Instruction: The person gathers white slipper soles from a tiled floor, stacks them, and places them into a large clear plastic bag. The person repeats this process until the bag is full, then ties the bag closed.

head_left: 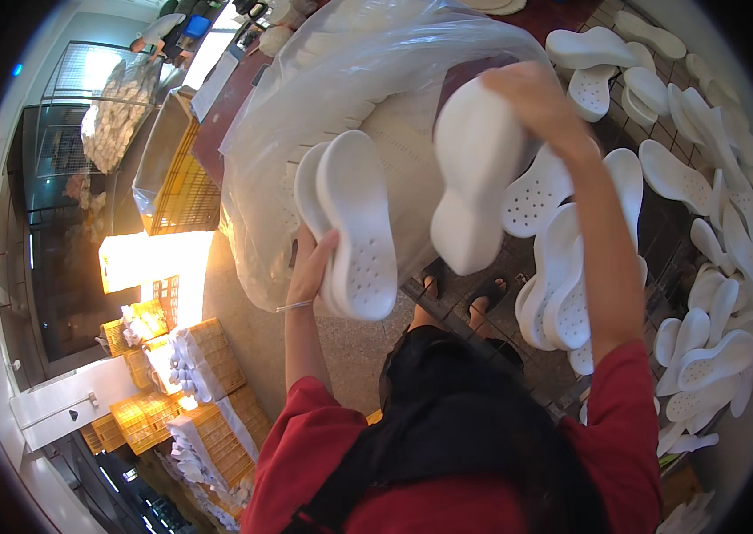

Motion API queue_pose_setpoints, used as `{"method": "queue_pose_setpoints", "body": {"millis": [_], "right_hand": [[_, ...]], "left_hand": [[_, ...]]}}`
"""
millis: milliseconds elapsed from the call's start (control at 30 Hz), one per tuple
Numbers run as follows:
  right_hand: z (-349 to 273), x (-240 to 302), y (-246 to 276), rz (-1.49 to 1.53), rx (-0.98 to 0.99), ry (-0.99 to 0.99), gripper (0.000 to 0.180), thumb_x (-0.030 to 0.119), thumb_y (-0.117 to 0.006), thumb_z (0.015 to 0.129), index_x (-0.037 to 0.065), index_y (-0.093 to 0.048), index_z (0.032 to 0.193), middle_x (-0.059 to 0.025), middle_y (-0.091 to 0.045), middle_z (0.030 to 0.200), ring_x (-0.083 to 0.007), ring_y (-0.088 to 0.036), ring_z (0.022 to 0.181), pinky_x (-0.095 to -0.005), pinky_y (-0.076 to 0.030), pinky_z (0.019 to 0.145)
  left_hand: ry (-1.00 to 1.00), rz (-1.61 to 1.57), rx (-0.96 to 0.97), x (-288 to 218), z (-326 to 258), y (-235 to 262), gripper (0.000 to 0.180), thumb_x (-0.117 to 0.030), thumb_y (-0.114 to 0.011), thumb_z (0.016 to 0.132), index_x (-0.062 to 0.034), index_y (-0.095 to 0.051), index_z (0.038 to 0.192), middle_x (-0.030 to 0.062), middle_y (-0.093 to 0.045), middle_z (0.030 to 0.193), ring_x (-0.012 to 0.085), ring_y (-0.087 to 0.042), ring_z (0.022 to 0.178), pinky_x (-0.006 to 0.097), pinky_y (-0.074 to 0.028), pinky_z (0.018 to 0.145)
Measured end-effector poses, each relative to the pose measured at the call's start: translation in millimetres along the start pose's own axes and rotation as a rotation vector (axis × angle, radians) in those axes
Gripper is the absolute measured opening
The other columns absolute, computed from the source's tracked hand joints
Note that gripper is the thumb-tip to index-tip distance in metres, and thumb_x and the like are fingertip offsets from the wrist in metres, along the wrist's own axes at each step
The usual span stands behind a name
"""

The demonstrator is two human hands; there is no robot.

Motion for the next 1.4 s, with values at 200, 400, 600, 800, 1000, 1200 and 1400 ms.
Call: {"method": "queue_pose_setpoints", "body": {"millis": [200,400,600,800,1000,1200,1400], "right_hand": [[-40.9,-109.7,-243.0,-0.068,0.363,0.093,0.057,0.041,-0.058,0.092,-0.004,-0.051,0.126,-0.0198,-0.06,0.105,-0.0261,-0.061,0.092,-0.0361,-0.048,0.08],[-92.9,-95.7,-239.5,0.172,0.386,0.144,0.036,0.02,-0.06,0.09,0.003,-0.061,0.121,-0.0133,-0.053,0.104,-0.0251,-0.056,0.085,-0.0352,-0.046,0.077],[-84.8,-57.5,-203.4,0.128,0.362,0.195,0.037,0.012,-0.052,0.092,0.007,-0.06,0.127,-0.0129,-0.057,0.122,-0.0297,-0.055,0.111,-0.0357,-0.042,0.098],[-150.2,-99.5,-222.0,-0.295,0.309,0.042,0.088,0.038,-0.074,0.078,-0.003,-0.033,0.145,-0.0246,-0.04,0.144,-0.0386,-0.039,0.135,-0.0416,-0.033,0.11],[-196.9,-95.3,-237.4,-0.384,-0.017,0.348,0.108,0.028,-0.083,0.059,0.0,-0.028,0.147,-0.0202,-0.049,0.133,-0.0366,-0.051,0.119,-0.0475,-0.041,0.098],[-184.4,-40.8,-225.9,-0.181,0.136,0.393,0.087,0.024,-0.079,0.058,0.004,-0.047,0.136,-0.0152,-0.056,0.112,-0.0344,-0.055,0.1,-0.0446,-0.047,0.085],[-196.9,8.8,-276.8,-0.074,0.139,0.455,0.085,0.024,-0.08,0.057,0.006,-0.05,0.134,-0.014,-0.056,0.113,-0.033,-0.056,0.1,-0.043,-0.047,0.084]], "left_hand": [[-0.448,0.212,-0.335,33.3,39.9,25.7,0.071,-0.028,-0.06,0.094,-0.0074,-0.023,0.151,0.024,-0.053,0.13,0.0295,-0.057,0.115,0.037,-0.042,0.102],[-0.049,-0.135,-0.169,81.7,36.0,44.3,0.045,-0.029,-0.041,0.104,0.003,-0.045,0.135,0.0107,-0.057,0.126,0.0192,-0.055,0.11,0.032,-0.041,0.098],[-0.021,-0.797,-0.209,122.8,-44.9,8.0,0.047,-0.027,-0.039,0.104,-0.0018,-0.035,0.144,0.0104,-0.043,0.144,0.0244,-0.043,0.133,0.04,-0.033,0.112],[0.083,-0.764,0.054,166.0,-80.6,-41.0,0.049,-0.018,-0.05,0.099,-0.0035,-0.035,0.143,0.0108,-0.04,0.145,0.0268,-0.044,0.133,0.042,-0.032,0.113],[0.686,-0.802,-0.379,238.9,-143.1,-6.9,0.047,-0.034,-0.063,0.095,-0.0074,-0.046,0.129,0.0072,-0.059,0.123,0.0214,-0.06,0.109,0.036,-0.049,0.091],[-0.049,-0.734,-0.725,221.1,-71.1,89.7,0.065,-0.027,-0.065,0.093,0.0023,-0.035,0.142,0.0128,-0.048,0.139,0.0245,-0.051,0.122,0.039,-0.04,0.102],[-0.115,-0.732,-0.677,207.1,-103.5,40.0,0.045,-0.016,-0.056,0.097,0.0039,-0.045,0.137,0.0127,-0.051,0.138,0.0228,-0.05,0.124,0.036,-0.043,0.101]]}}
Point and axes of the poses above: each hand's wrist, its own z-axis towards the middle knuckle, its own y-axis out of the back of the hand, x = y × z, the point moved 8 cm from there along z, towards the middle knuckle
